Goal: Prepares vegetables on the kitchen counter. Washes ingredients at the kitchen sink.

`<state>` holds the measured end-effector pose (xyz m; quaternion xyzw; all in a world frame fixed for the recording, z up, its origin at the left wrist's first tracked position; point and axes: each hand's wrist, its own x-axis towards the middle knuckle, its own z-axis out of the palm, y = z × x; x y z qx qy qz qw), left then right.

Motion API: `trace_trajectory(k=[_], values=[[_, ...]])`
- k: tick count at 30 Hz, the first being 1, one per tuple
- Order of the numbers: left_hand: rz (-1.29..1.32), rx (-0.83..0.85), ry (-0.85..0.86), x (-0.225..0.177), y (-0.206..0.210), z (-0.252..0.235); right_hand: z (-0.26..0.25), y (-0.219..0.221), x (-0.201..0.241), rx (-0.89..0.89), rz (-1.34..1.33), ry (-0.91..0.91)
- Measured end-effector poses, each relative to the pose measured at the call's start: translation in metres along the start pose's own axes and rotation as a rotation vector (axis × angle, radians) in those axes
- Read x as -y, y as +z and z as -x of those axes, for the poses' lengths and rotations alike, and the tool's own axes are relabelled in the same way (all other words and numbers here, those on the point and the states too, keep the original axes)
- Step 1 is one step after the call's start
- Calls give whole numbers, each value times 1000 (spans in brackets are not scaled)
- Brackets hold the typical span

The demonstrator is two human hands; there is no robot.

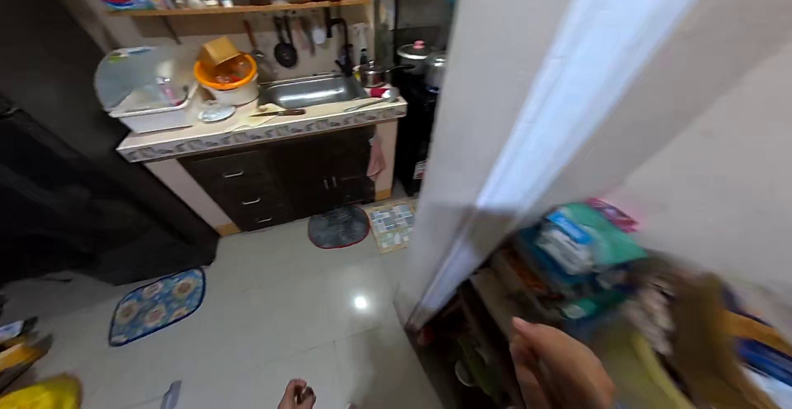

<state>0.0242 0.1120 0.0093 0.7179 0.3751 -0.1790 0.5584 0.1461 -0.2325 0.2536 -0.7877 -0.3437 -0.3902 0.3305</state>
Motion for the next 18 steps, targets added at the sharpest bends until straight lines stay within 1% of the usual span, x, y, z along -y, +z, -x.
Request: trace_trajectory(k=[3, 5, 9, 12, 15, 18], values=[[230, -129, 184, 2, -51, -52, -26, 83, 2, 103, -196, -6], [338, -185, 269, -13, -79, -79, -39, 132, 2, 159, -304, 10], [435, -219, 331, -71, -125, -115, -75, 217, -7, 283, -452, 35], [558, -243, 306, -118, -146, -156, -105, 288, -28, 387, -546, 94], [660, -235, 314, -176, -169, -200, -137, 365, -53, 553, -520, 138], [697, -180, 412, -235, -200, -240, -176, 449, -80, 737, -593, 211]])
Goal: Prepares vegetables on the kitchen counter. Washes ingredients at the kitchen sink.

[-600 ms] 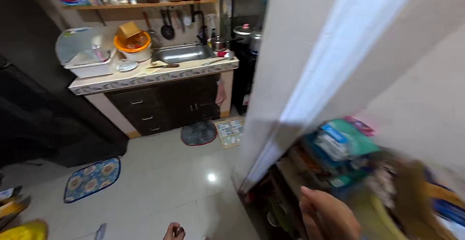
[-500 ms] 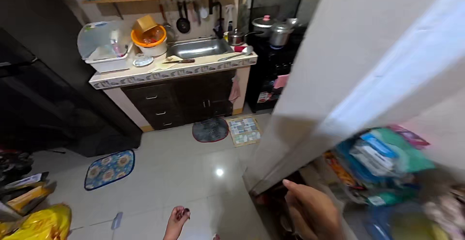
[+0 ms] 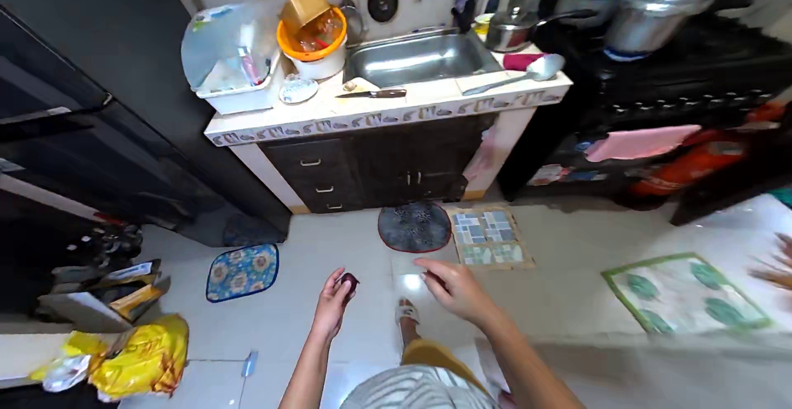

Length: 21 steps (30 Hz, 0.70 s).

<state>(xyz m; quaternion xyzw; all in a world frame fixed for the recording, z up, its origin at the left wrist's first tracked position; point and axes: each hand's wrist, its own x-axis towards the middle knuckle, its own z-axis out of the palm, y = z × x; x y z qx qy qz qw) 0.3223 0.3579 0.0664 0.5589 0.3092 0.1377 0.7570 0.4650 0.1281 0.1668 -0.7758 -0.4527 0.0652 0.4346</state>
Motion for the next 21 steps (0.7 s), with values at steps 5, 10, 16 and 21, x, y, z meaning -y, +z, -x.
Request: trace_trajectory(k=[5, 10, 16, 21], values=[[-92, 83, 28, -58, 7, -101, -155, -4, -46, 431, 83, 234], [-92, -25, 47, -101, 6, -180, -284, 8, -114, 381, 196, 253], [-78, -104, 167, -145, -30, -294, -432, 36, -216, 29, 363, 188], [-77, 91, 167, -200, -48, -400, -536, 31, -252, -53, 467, 365]])
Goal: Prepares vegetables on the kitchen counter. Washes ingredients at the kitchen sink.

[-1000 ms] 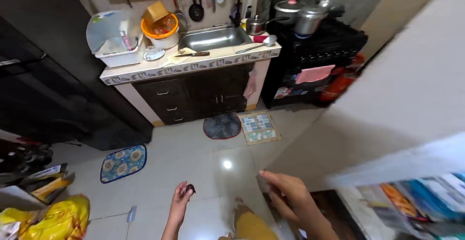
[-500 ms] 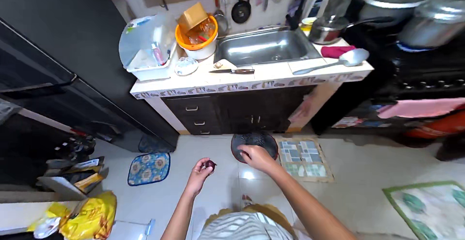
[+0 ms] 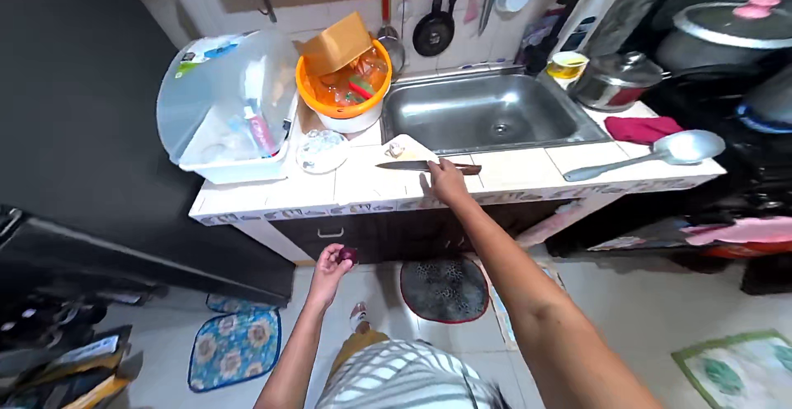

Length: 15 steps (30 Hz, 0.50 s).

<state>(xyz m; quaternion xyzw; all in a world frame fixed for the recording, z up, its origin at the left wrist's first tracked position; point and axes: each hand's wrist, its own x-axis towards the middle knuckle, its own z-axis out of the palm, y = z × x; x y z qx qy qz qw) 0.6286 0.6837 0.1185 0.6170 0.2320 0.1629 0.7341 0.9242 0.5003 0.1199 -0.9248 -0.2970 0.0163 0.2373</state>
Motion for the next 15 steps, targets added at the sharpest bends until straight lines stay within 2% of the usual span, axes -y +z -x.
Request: trace_trajectory(k=[4, 9, 11, 15], values=[[-74, 169, 65, -30, -11, -74, -36, -1, -4, 166, 149, 120], [-256, 299, 89, -48, 0, -157, -36, 7, -10, 208, 285, 32], [-360, 328, 75, -51, 11, -175, -23, 7, -4, 207, 231, 45], [-539, 360, 140, -29, 30, -207, 7, -18, 32, 305, -93, 257]])
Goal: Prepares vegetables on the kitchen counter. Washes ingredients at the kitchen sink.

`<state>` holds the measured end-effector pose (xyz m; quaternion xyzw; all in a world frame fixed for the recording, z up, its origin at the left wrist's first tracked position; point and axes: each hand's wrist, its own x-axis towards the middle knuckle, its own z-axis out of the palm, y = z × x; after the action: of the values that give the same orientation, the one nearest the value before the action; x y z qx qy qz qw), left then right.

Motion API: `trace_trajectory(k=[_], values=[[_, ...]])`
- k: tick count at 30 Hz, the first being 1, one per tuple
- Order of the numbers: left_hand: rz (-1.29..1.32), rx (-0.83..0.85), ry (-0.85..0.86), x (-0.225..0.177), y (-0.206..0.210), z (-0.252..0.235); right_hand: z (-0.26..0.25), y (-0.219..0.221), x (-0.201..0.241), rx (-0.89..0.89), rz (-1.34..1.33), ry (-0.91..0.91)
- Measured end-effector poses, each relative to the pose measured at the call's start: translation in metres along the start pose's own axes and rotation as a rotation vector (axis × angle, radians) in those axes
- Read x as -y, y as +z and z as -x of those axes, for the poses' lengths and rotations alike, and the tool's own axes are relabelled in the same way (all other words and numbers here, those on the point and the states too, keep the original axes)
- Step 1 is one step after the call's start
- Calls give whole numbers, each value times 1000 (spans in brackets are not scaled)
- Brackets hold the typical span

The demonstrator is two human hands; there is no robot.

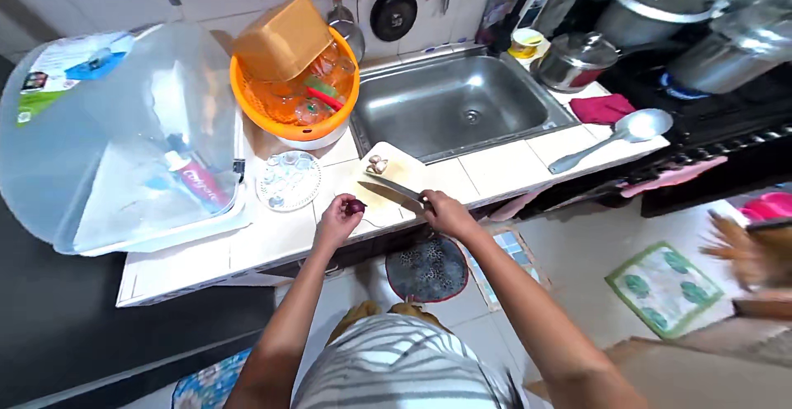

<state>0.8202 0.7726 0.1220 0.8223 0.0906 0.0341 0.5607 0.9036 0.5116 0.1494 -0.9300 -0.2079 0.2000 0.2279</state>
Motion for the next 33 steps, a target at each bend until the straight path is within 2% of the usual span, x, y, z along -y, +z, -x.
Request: trace_trajectory(k=[2, 4, 10, 14, 22, 33], values=[[-99, 6, 22, 6, 11, -15, 20, 0, 17, 6, -219, 56], [-147, -10, 58, 9, 23, -26, 29, 6, 35, -29, -322, 99], [-188, -105, 130, 15, 35, -33, 17, 0, 85, 138, -226, 209], [-211, -172, 181, 20, 40, -34, 3, 12, 85, 95, -185, 186], [-209, -224, 152, 24, 43, -35, -13, 34, 77, 74, -171, 145], [-221, -218, 133, 23, 41, -38, -18, 32, 79, 159, -105, 145]])
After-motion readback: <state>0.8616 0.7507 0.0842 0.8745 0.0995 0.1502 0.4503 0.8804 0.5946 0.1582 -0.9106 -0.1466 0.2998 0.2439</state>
